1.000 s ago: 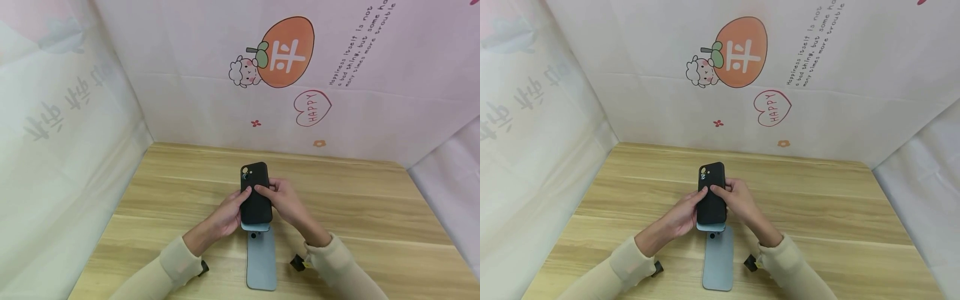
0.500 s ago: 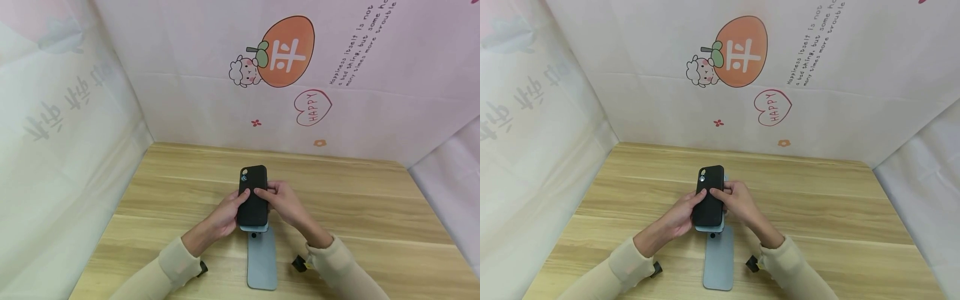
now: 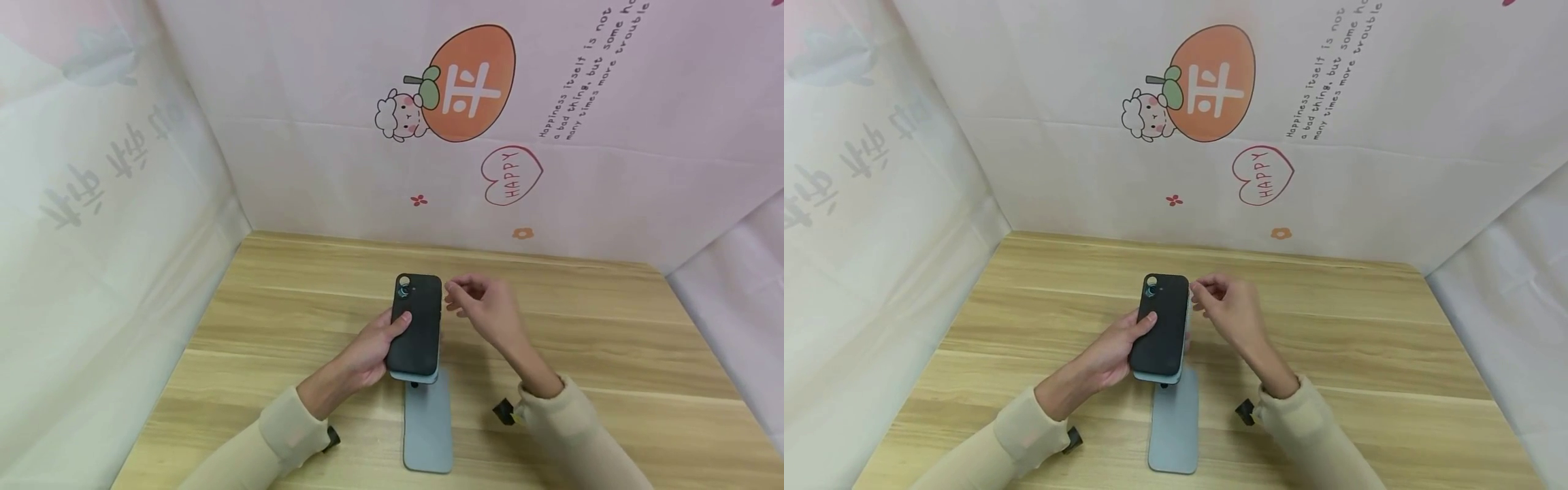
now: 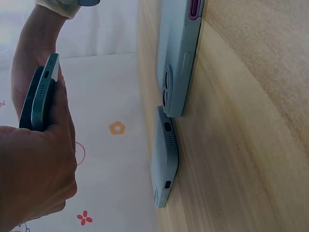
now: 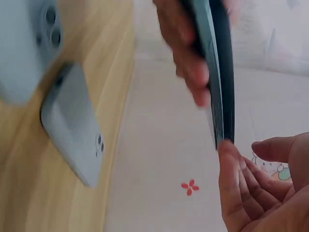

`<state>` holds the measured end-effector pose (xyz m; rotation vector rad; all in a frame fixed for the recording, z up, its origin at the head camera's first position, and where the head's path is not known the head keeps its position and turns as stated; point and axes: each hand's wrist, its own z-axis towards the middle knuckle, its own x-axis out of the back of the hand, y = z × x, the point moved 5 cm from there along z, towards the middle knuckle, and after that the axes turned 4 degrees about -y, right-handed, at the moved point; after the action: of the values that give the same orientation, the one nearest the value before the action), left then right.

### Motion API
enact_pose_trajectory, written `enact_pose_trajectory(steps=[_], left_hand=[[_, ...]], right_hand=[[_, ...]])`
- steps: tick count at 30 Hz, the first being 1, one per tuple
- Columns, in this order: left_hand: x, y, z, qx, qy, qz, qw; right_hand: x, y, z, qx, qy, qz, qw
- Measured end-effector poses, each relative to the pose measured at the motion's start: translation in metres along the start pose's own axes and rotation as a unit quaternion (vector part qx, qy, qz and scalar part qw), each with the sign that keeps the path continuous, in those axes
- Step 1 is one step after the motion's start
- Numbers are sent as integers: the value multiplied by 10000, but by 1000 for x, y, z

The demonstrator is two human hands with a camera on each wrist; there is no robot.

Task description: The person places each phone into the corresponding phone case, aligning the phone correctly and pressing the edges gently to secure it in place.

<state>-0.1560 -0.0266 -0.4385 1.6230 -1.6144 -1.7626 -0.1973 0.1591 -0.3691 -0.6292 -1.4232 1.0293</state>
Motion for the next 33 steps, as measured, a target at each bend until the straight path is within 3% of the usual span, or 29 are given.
enact_pose_trajectory(steps=[4,13,21,33], left_hand=[[-1,-2,-1,98,122,322,9994],[-13,-3,-8,273,-321,1039,9937],[-19,-4,-8,256,-623,1196,9905],[-20,-2,-13,290,-664,1272,9892]], right_hand=[[10,-2,6,186,139,-416,9989],[4,-11,18,210,-596,-713,9955],[-4,-15,20,217,-1101,-231,9934],[-5,-15,18,233,-1207,-22,9924]])
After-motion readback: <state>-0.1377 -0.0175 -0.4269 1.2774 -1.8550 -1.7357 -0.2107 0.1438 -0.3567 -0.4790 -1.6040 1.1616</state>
